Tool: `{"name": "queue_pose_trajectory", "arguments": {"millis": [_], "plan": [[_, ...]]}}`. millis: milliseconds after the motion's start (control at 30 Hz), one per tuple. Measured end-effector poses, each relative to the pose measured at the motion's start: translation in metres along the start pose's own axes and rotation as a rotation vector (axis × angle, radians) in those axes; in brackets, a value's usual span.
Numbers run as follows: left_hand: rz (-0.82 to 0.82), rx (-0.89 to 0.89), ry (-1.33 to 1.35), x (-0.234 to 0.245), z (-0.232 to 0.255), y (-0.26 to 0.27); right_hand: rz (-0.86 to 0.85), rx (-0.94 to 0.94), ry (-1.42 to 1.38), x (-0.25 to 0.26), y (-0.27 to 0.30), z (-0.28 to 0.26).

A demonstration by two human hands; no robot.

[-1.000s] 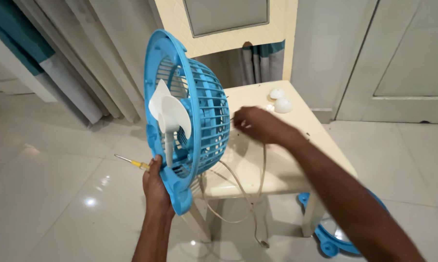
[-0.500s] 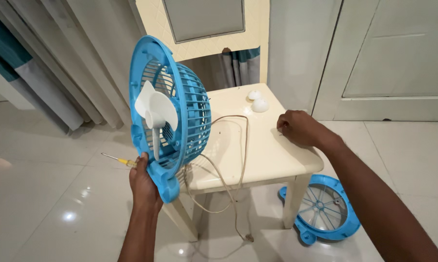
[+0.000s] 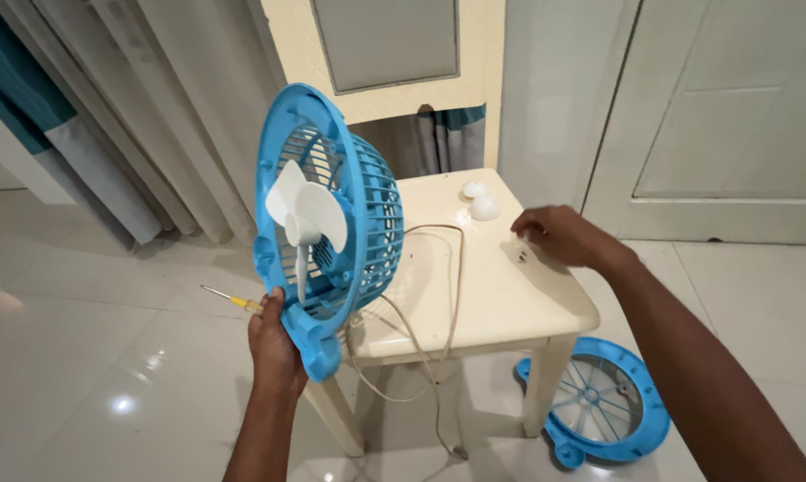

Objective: The person disassembles a small blue table fan by removing the front grille, then the fan blade, and finally the rear grille. The components are placed on a white stool.

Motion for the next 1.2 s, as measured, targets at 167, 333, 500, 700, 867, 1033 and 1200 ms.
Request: {"name": "queue_pose_trajectory", "arguments": {"millis": [167, 333, 500, 700, 867, 1033, 1200], "plan": [[0.057, 0.026, -0.063, 0.003, -0.001, 0.002, 0.16, 0.004, -0.054, 0.017, -0.068, 0.006], [0.11, 0.057, -0.073, 0.006, -0.002, 0.001, 0.066, 0.075, 0.051, 0.004, -0.154, -0.008], [0.151, 0.12, -0.061, 0.01, -0.006, 0.0, -0.022, 0.188, 0.18, -0.028, -0.226, -0.018], [0.255, 0.08, -0.089, 0.021, -0.007, -0.008, -0.091, 0.248, 0.227, -0.06, -0.277, -0.014], [0.282, 0.069, -0.114, 0.028, -0.004, -0.009, -0.054, 0.349, 0.295, -0.069, -0.282, -0.02], [0.492, 0.133, -0.246, 0.048, -0.007, -0.004, 0.065, 0.386, 0.329, -0.071, -0.282, -0.019], [0.394, 0.09, -0.224, 0.05, -0.008, -0.013, -0.001, 0.367, 0.405, -0.075, -0.28, -0.022]]}}
Point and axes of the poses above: each hand's wrist, its own y-axis away from the middle knuckle, its own x-axis out of the back of the hand, z = x × y, the point moved 8 cm from there along -y, towards the middle knuckle, and after that the axes turned 15 degrees about y, right-handed, at the moved point
